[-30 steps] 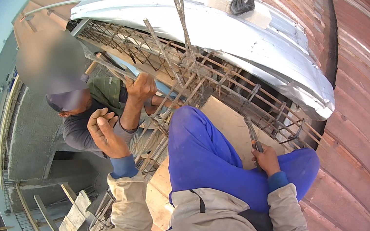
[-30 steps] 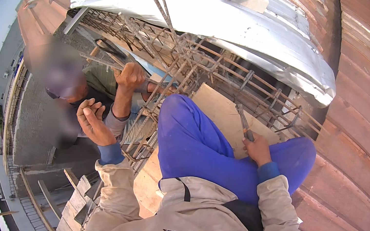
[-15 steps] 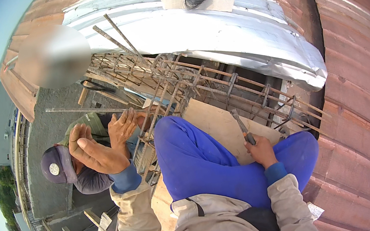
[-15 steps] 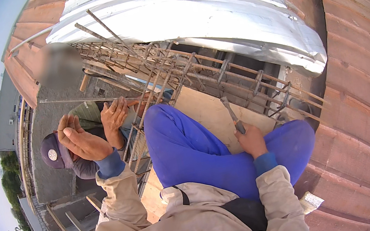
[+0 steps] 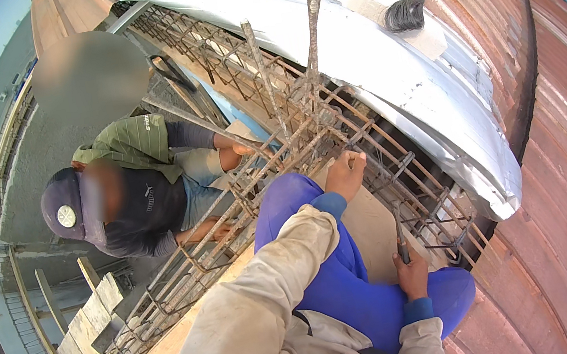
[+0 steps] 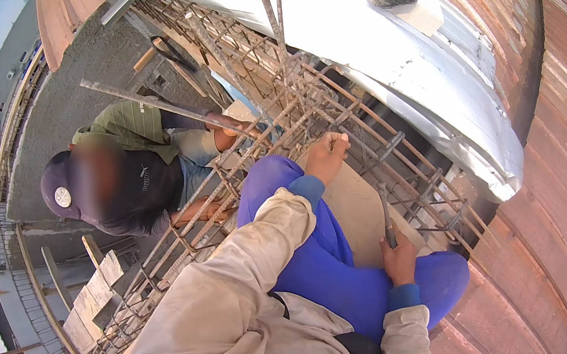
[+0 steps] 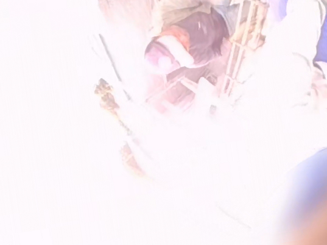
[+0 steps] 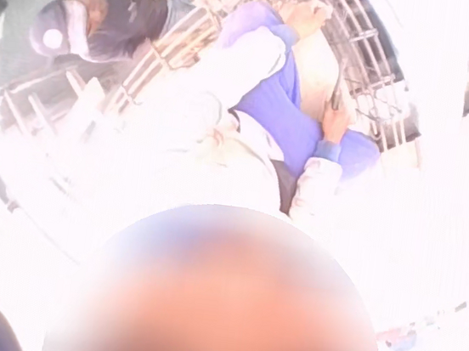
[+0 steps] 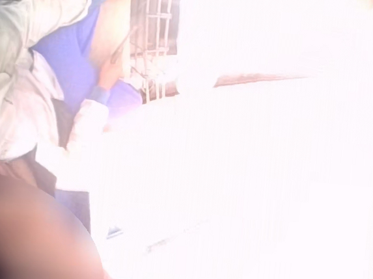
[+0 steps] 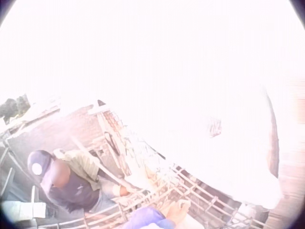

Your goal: The person uses a crowbar to pry and adjust metal rebar within a roof framework, then ties the rebar intersections with wire. A coworker assists by holding the structure and handing materials.

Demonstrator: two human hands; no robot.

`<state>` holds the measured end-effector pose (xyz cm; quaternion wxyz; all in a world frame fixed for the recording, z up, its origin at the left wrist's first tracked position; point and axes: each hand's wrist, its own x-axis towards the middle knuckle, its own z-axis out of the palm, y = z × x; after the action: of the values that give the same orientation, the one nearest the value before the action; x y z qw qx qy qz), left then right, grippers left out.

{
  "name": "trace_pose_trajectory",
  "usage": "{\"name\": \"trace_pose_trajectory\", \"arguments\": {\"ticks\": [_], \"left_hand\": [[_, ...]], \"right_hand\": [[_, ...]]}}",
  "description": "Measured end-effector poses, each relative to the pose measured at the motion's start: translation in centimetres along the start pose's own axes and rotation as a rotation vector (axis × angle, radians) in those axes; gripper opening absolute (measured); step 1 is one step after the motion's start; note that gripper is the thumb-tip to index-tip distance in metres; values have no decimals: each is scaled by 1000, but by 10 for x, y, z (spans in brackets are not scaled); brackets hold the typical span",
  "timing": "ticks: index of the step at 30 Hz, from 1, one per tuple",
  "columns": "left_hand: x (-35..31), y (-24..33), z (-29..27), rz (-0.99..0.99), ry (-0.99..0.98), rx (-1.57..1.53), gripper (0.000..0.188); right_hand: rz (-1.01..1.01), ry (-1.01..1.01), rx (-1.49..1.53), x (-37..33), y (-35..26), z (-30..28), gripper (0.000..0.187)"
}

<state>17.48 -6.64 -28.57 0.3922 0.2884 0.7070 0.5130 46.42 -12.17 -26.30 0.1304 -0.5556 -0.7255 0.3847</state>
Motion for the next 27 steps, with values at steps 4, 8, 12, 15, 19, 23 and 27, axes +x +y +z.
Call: {"name": "trace_pose_trajectory", "arguments": {"ticks": [4,8,12,15,19,23,27], "left_hand": [[1,-9,6,34,-56,59,41],[5,-6,6,-5,-50,26,44],[7,1,5,-50,-96,23,46],[3,6,3,-34,-69,31,47],[-3,14,-7,-55,-99,-14,41],[-8,22,-17,-88,-173,-22,41],[-9,22,-18,-126,-230,-71,41]], "right_hand": [[16,-134,-230,6,2,10,50],[-48,-177,-236,13,-4,14,52],[-68,-189,-259,15,-9,14,45],[-71,-205,-272,14,-9,13,45],[-21,-252,-286,12,-8,14,52],[-66,-233,-292,11,-5,15,50],[-40,-232,-307,11,-4,16,46]]}}
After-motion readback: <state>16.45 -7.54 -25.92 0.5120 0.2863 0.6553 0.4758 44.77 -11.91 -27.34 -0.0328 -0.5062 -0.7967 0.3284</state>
